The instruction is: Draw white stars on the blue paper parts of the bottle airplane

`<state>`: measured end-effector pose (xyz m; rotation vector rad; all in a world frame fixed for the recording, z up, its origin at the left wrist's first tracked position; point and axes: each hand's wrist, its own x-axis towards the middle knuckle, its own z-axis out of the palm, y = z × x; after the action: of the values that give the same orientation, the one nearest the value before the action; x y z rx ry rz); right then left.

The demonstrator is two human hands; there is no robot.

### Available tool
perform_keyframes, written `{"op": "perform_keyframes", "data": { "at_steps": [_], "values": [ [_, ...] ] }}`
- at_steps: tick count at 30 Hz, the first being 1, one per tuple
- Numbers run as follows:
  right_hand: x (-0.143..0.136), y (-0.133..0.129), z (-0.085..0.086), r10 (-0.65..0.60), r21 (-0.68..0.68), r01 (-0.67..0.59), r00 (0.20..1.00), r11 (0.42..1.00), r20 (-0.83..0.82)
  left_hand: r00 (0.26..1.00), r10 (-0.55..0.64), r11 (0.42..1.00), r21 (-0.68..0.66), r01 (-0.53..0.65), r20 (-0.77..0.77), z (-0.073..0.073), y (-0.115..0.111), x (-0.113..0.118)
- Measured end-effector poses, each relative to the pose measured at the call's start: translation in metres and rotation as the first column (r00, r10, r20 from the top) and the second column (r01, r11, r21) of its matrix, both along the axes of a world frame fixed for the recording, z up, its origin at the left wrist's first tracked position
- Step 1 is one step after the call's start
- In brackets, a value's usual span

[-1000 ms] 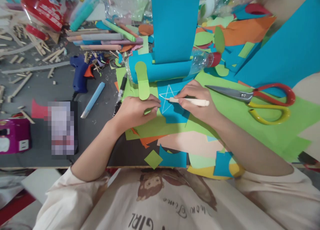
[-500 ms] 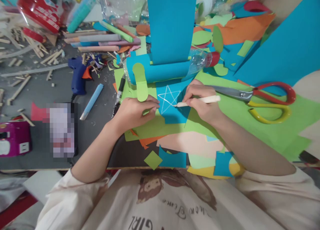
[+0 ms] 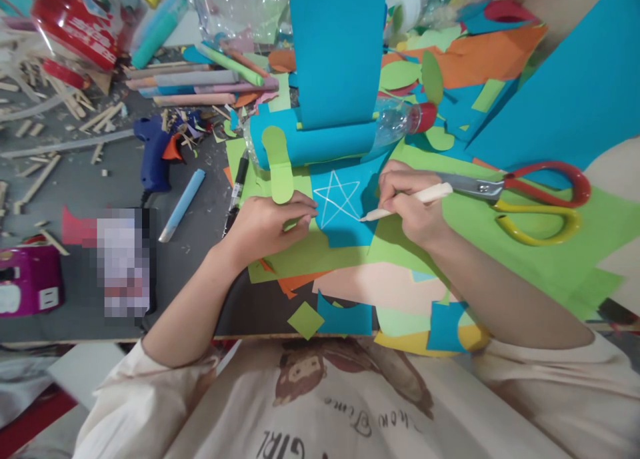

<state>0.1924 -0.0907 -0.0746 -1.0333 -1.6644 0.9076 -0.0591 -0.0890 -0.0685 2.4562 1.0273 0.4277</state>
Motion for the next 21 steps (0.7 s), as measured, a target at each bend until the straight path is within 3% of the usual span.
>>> {"op": "perform_keyframes", "data": {
  "at_steps": [10, 13, 16, 21],
  "values": [
    [0.0, -0.002, 0.002, -0.037, -0.072, 0.041, 0.998, 0.997, 0.054, 1.0, -0.007, 1.0, 0.017, 0.007, 0.004, 0.001, 0.0, 0.001],
    [0.0, 0.001, -0.003, -0.061, -0.087, 0.055, 0.996, 0.995, -0.072, 1.0, -0.007, 1.0, -0.002, 0.007, -0.007, 0.002, 0.0, 0.001],
    [0.001, 0.008, -0.008, -0.172, -0.137, 0.142, 0.955, 0.98, -0.244, 1.0, -0.009, 1.0, -0.016, 0.009, -0.009, 0.003, 0.0, 0.001],
    [0.001, 0.012, -0.006, -0.239, -0.293, 0.142, 0.914, 0.945, -0.328, 1.0, -0.019, 1.0, 0.003, 0.019, -0.003, 0.003, 0.0, 0.001]
  ]
}}
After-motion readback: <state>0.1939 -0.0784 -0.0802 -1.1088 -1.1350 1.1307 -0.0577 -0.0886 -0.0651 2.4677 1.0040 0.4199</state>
